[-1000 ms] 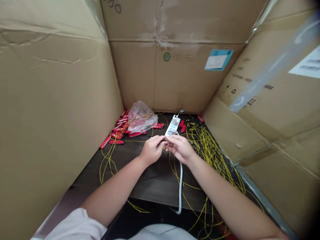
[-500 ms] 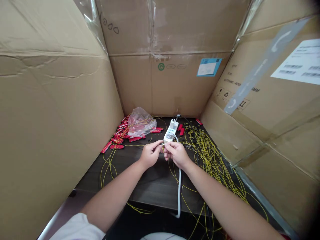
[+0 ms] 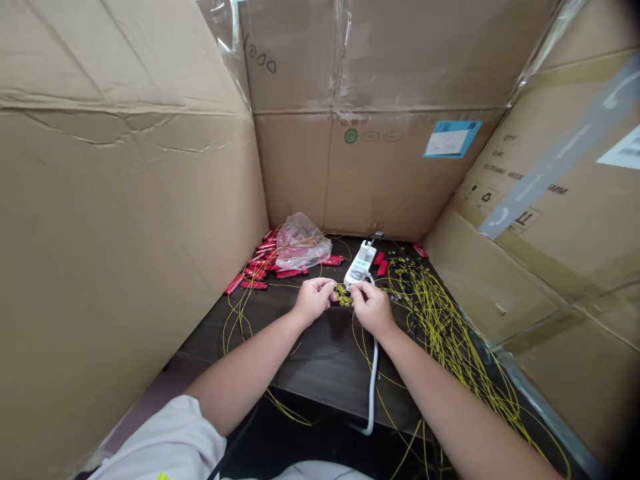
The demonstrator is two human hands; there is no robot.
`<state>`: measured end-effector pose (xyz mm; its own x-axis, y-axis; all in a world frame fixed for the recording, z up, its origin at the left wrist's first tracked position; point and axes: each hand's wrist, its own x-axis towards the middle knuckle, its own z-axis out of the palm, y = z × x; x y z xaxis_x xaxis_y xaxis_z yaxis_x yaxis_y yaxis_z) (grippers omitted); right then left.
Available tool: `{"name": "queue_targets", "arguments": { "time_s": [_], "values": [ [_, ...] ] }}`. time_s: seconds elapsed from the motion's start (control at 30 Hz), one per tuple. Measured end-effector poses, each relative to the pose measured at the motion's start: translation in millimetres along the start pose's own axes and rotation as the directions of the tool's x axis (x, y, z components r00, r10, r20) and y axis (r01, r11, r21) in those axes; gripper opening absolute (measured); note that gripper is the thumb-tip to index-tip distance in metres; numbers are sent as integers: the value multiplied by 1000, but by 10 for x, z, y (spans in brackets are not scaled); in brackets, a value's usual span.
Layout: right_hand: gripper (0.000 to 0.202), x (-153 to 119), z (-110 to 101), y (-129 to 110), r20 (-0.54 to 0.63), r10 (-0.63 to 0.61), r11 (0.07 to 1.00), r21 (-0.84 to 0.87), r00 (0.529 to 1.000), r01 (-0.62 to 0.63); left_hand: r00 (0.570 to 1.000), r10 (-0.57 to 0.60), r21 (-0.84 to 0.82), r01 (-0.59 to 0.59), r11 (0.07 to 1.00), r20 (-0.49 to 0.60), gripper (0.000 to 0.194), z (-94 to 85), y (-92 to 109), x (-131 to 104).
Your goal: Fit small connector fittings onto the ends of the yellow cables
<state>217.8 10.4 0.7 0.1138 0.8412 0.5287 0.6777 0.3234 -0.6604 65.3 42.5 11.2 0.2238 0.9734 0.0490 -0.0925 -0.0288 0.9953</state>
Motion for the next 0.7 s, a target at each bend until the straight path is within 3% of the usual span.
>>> {"name": "queue_targets", "arguments": {
  "time_s": [0.13, 0.33, 0.7],
  "values": [
    [24, 75, 50, 46, 149, -55, 973, -214, 987, 87, 999, -36, -25, 36, 999, -16, 24, -23, -30, 37],
    [23, 98, 79, -31, 278, 88, 895, -444, 956, 47, 997, -66, -2, 66, 998, -33, 21, -12, -30, 30],
    [28, 109, 103, 19, 330, 81, 873, -479, 941, 93, 994, -105, -12, 105, 994, -37, 14, -8, -87, 55]
  ]
}}
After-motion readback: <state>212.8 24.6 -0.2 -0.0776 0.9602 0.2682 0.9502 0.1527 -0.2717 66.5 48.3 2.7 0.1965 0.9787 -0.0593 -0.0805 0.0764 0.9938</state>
